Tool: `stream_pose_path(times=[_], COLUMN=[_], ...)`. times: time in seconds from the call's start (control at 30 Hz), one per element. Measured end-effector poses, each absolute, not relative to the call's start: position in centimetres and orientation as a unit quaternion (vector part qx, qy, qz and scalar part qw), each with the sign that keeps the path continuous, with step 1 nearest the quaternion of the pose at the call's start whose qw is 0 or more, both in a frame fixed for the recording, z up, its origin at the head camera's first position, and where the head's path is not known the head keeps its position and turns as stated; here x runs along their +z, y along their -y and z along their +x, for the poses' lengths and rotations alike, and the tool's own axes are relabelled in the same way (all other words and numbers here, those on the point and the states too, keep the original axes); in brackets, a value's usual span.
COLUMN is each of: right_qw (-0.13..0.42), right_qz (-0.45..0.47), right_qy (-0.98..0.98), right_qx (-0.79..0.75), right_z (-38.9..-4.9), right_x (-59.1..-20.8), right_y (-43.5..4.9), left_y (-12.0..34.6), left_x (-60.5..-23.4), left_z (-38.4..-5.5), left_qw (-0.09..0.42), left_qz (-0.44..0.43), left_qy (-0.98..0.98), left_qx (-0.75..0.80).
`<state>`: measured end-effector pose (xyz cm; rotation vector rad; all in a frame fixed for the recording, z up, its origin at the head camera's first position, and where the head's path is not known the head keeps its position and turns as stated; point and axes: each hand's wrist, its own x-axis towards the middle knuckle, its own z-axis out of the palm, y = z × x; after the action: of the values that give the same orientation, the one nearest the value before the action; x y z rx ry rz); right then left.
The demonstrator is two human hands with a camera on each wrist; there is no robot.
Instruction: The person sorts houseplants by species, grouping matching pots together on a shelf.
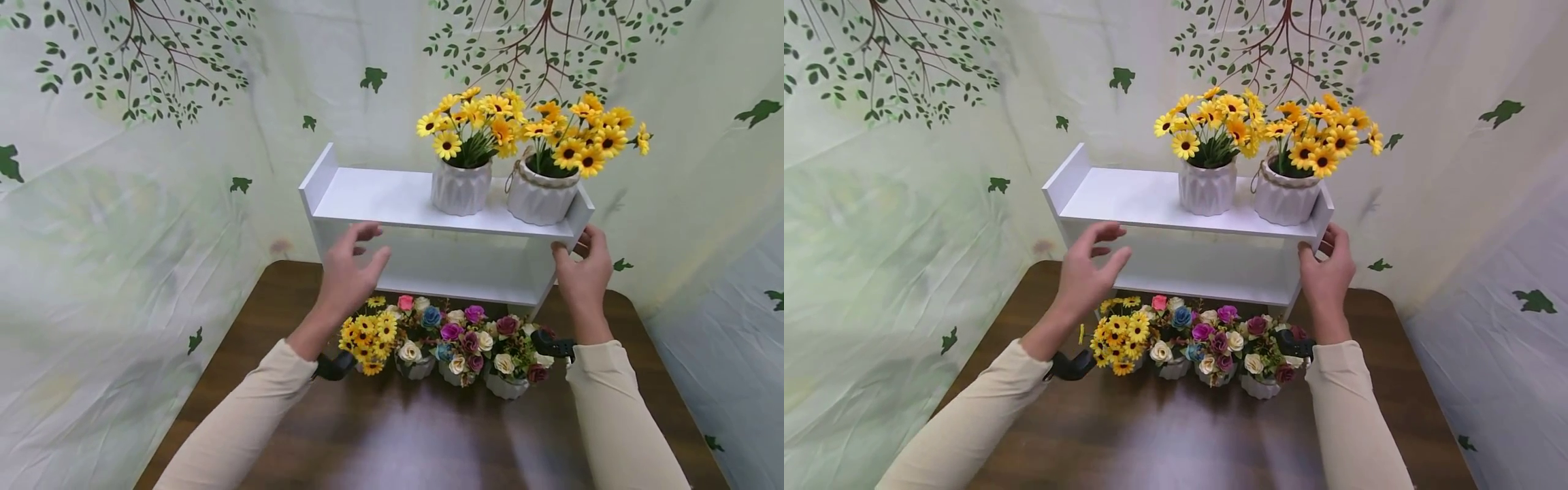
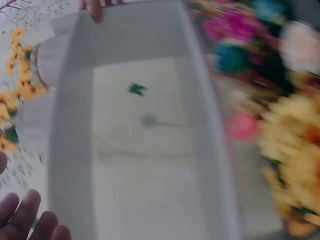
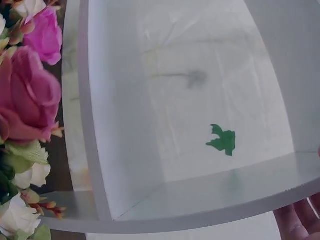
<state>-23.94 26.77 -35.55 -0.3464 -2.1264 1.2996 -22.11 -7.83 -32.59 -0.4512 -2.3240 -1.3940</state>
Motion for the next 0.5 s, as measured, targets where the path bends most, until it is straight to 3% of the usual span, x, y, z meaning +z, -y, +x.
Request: stream_pose_path(times=[0.1,0.3,0.5], right_qw=[0.305,0.303,0.303], right_qz=[-0.124,-0.125,-0.132], right_qy=[0.816,0.834,0.836], right_qx=[0.474,0.443,0.439], right_z=[-24.0,-23.9,-23.9], right_x=[-35.6,-35.6,-35.5], right_y=[-27.0,-27.1,-26.9], left_y=[12.1,18.7,20.0], left_x=[-36.3,-44.9,-51.0], left_z=[-20.3,-17.4,-15.0], left_qw=[0.161,0.003,-0.065], left_qz=[-0.116,0.018,0.060], left_qy=[0.849,0.884,0.896], left_qx=[-0.490,-0.467,-0.435])
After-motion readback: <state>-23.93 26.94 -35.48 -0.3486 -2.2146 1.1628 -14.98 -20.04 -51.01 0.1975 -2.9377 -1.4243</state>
